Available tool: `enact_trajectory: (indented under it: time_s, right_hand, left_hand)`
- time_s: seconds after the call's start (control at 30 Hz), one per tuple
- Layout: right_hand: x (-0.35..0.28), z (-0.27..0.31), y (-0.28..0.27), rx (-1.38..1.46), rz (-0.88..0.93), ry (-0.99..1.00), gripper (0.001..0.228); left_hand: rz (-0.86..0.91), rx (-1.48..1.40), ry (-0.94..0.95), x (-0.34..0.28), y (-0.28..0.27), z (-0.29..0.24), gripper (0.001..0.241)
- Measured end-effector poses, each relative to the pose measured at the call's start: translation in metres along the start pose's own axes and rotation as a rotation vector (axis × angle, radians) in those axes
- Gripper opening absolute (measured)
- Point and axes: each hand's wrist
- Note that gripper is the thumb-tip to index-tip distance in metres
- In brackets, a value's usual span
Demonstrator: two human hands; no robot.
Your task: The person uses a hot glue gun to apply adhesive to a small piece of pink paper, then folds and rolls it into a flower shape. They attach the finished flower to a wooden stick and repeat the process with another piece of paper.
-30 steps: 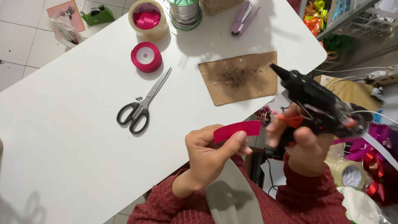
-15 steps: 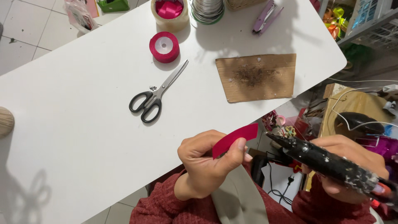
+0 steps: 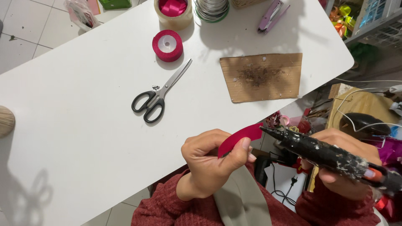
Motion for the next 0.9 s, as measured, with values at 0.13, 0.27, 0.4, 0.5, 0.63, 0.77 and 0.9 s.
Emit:
enact_trajectory:
  time_s: [0.13,0.27,0.4,0.5,0.63,0.77,0.9]
  right_hand:
    - [0.012,0.027,0.020,-0.159,-0.394,0.240,0.047]
    - [0.013,0.023,0.018,-0.105,-0.281,0.101,0.047]
    - [0.007,-0.005,0.013,-0.107,-0.268,-0.075,0.047]
    - [0.015,0.034,0.021,-0.150,-0.373,0.275,0.048]
    - [0.012,0.011,0.022,-0.114,-0.380,-0.013,0.044]
    - [0.009,0.008,0.021,-0.134,-0.403,0.131,0.048]
    - [0.007,0.021,0.019,-0.189,-0.360,0.269,0.056]
  left_hand:
    - [0.002,-0.005,0.004,0.002,0.001,0.000,0.023]
    - [0.004,-0.013,-0.023,0.002,0.002,0.001,0.022]
    - [0.015,-0.009,-0.040,0.005,0.002,-0.001,0.023]
    - [0.028,0.002,-0.051,0.006,0.002,-0.002,0.023]
    - [0.021,0.004,-0.075,0.006,0.003,0.000,0.020]
    - [0.035,-0.027,-0.111,0.007,0.005,0.001,0.024]
    - [0.027,-0.030,-0.135,0.007,0.005,0.003,0.023]
Point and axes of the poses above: each hand's wrist, its own x-axis towards the middle knuckle, its own y-axis out of the palm, z = x × y, and after that the axes turned 5 degrees about z, right-handed
